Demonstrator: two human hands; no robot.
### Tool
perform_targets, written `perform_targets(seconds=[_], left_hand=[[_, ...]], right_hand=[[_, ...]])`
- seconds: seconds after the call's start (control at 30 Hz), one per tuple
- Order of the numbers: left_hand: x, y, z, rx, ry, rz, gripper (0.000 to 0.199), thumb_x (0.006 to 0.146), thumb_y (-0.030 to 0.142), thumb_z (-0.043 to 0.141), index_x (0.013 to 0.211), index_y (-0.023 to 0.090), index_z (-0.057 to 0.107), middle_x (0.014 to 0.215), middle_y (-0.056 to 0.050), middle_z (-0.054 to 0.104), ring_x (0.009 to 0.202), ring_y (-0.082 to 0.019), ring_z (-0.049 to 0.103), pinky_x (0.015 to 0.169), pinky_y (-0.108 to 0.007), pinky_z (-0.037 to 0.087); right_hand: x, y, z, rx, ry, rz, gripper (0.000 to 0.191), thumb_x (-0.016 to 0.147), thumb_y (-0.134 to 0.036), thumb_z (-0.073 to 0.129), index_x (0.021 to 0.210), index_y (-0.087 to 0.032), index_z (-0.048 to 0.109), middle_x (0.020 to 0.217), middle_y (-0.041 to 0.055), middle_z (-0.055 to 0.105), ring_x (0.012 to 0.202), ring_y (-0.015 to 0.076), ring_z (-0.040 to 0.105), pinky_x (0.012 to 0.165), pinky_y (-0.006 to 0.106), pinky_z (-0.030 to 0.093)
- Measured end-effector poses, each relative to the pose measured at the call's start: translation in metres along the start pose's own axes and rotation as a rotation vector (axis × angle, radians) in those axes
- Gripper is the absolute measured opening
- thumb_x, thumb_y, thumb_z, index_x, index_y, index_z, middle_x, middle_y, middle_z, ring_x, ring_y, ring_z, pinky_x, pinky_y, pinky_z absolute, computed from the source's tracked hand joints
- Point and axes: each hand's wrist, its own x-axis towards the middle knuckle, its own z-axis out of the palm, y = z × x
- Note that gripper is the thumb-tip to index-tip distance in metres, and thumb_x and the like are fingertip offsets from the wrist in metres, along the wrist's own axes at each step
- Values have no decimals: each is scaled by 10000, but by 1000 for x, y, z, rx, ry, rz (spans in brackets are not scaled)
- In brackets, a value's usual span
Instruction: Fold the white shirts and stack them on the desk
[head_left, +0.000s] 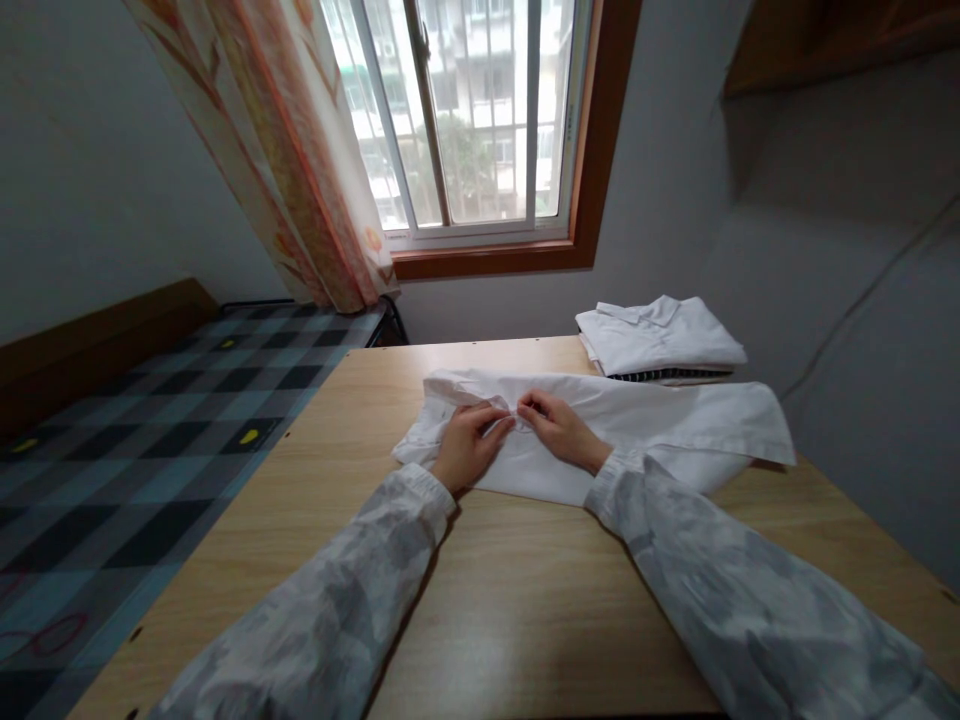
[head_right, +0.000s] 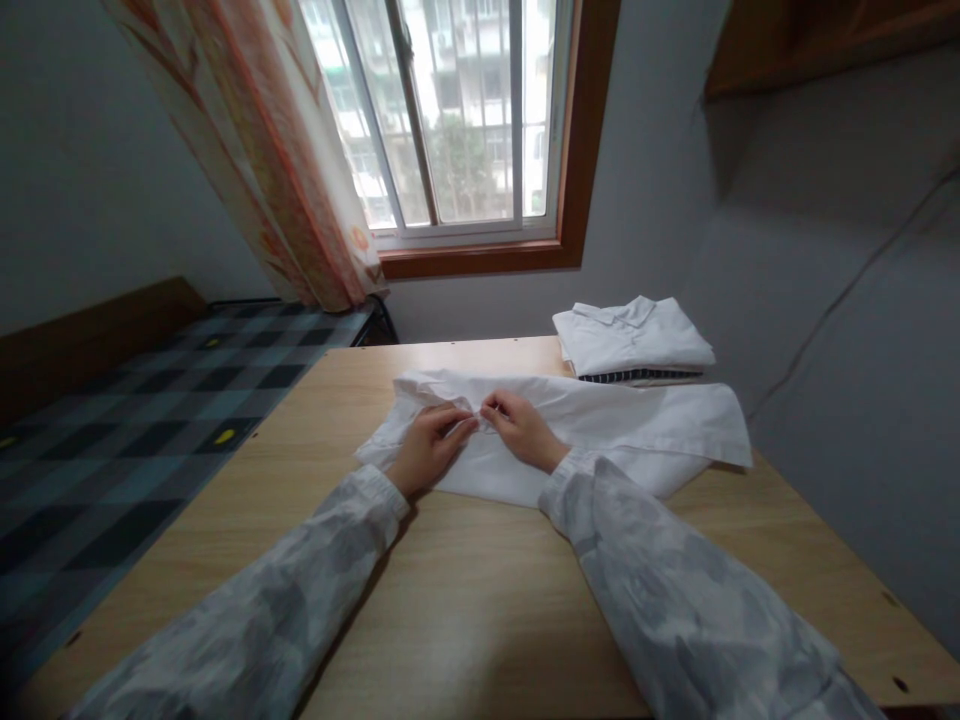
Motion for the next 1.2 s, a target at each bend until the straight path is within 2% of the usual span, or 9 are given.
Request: perform_targets(seconds=[0.13, 0.3, 0.6, 0.73, 0.87, 1.03, 1.1, 1.2], left_hand=[[0, 0, -2, -84, -56, -6, 285, 1081, 404, 632, 987, 205, 813, 925, -61, 775, 887, -219, 696, 848, -343, 525], [0, 1, -3, -102, -101, -8, 307, 1089, 417, 599, 971, 203, 785, 909, -55, 735, 893, -216, 666, 835, -335, 526], [1, 0, -2, -136, -76, 23, 291, 1084, 375, 621, 951, 185, 797, 892, -57, 696, 852, -198, 632, 787, -325, 496], [1, -5, 0, -170, -62, 39, 276, 1078, 360, 647, 937, 182, 802, 879, -52, 690, 851, -192, 636, 787, -320, 497], [1, -6, 0, -180, -43, 42, 275, 1076, 358, 649, 939, 185, 814, 888, -57, 698, 835, -193, 643, 756, -319, 501], [0, -1, -3, 12, -41, 94, 251, 1070, 327, 642, 978, 208, 842, 953, -85, 744, 872, -215, 670, 821, -349, 518], [1, 1, -4, 40, -48, 108, 254, 1070, 326, 635, 977, 215, 845, 967, -88, 756, 882, -218, 675, 842, -355, 520], [2, 3, -2, -50, -19, 71, 270, 1066, 361, 635, 962, 205, 830, 960, -84, 754, 870, -212, 675, 817, -339, 522]], right_hand=[[0, 1, -2, 107, -52, 45, 336, 1061, -531, 629, 952, -221, 699, 831, -4, 668, 776, 184, 592, 705, 306, 466], [-1, -2, -4, 104, -24, 42, 372, 1019, -584, 696, 956, -219, 738, 822, -1, 704, 737, 175, 598, 683, 297, 462], [-3, -15, -3, -123, 109, -50, 187, 1030, -369, 705, 909, -227, 723, 853, 15, 716, 776, 197, 618, 749, 328, 465], [-6, -25, -1, -240, 136, -127, 174, 1048, -318, 672, 900, -233, 705, 889, 35, 702, 816, 211, 617, 772, 336, 460], [-4, -20, 3, -161, 170, -30, 153, 1021, -330, 698, 903, -235, 719, 866, 19, 721, 779, 202, 626, 751, 328, 466], [0, -6, 6, -78, 128, 104, 169, 977, -357, 713, 874, -228, 746, 807, 5, 742, 708, 190, 624, 704, 324, 465], [0, -6, 7, -73, 136, 114, 179, 975, -369, 714, 872, -227, 749, 804, 9, 746, 703, 191, 627, 695, 324, 467], [-2, -13, 8, -92, 207, 56, 171, 988, -367, 713, 892, -229, 744, 847, 26, 756, 743, 201, 649, 717, 330, 485]])
